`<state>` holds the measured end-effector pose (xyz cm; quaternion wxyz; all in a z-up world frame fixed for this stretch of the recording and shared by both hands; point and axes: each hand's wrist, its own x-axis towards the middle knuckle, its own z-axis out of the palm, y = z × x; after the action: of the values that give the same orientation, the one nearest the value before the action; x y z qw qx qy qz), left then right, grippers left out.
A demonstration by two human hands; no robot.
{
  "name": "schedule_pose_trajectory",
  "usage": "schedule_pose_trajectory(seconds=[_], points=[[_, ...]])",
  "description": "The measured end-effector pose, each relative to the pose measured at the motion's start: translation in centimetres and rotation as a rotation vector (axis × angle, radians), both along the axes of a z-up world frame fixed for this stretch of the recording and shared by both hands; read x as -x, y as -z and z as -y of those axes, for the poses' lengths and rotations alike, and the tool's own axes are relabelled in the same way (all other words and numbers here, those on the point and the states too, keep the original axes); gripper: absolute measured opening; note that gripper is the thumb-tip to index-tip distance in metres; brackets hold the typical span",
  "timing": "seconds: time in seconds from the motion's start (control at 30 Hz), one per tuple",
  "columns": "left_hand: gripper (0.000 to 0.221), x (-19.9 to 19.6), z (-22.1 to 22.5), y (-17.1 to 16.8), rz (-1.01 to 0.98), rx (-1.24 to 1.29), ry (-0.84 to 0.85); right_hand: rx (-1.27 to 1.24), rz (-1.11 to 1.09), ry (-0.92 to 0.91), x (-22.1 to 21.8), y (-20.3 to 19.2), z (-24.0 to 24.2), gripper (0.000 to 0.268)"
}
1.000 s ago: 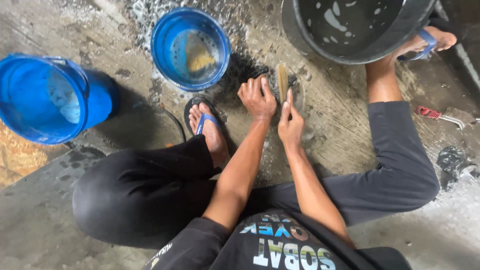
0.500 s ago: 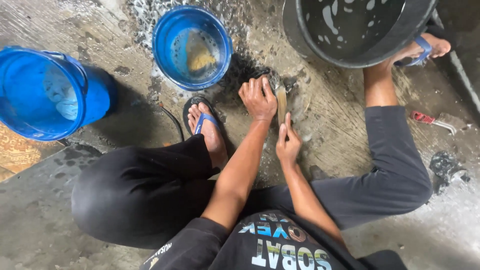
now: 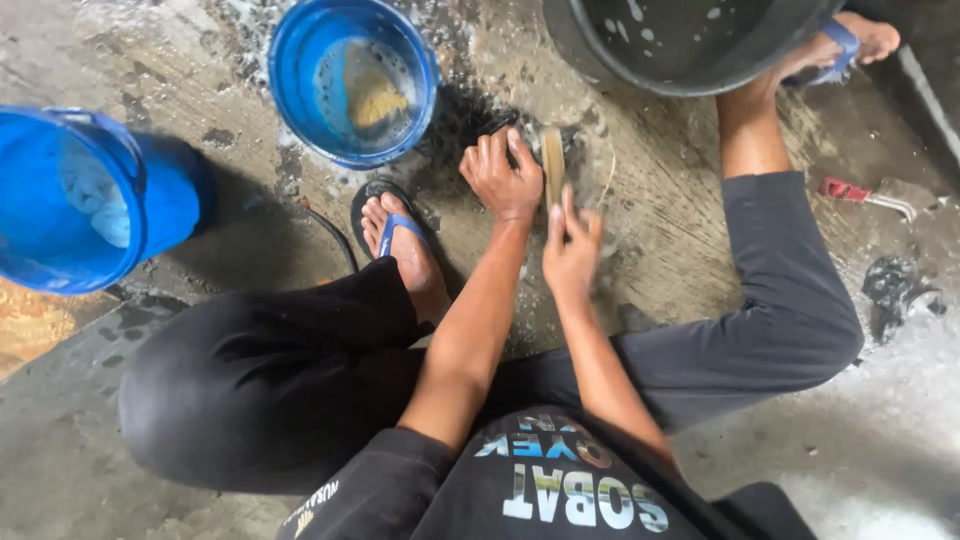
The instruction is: Cleaning a mechanical component using a brush and soapy water while sitting on the floor.
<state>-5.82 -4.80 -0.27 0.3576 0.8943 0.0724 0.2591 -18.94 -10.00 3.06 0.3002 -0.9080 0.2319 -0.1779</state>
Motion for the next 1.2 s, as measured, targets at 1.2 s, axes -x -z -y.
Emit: schedule_pose_trajectory(seconds=[1.2], points=[[0.006,-0.4,0.1,-1.6,-0.051,0.024,0.029,-0.085,0.059,0.003,-1.4,1.8,0.2,0.026]])
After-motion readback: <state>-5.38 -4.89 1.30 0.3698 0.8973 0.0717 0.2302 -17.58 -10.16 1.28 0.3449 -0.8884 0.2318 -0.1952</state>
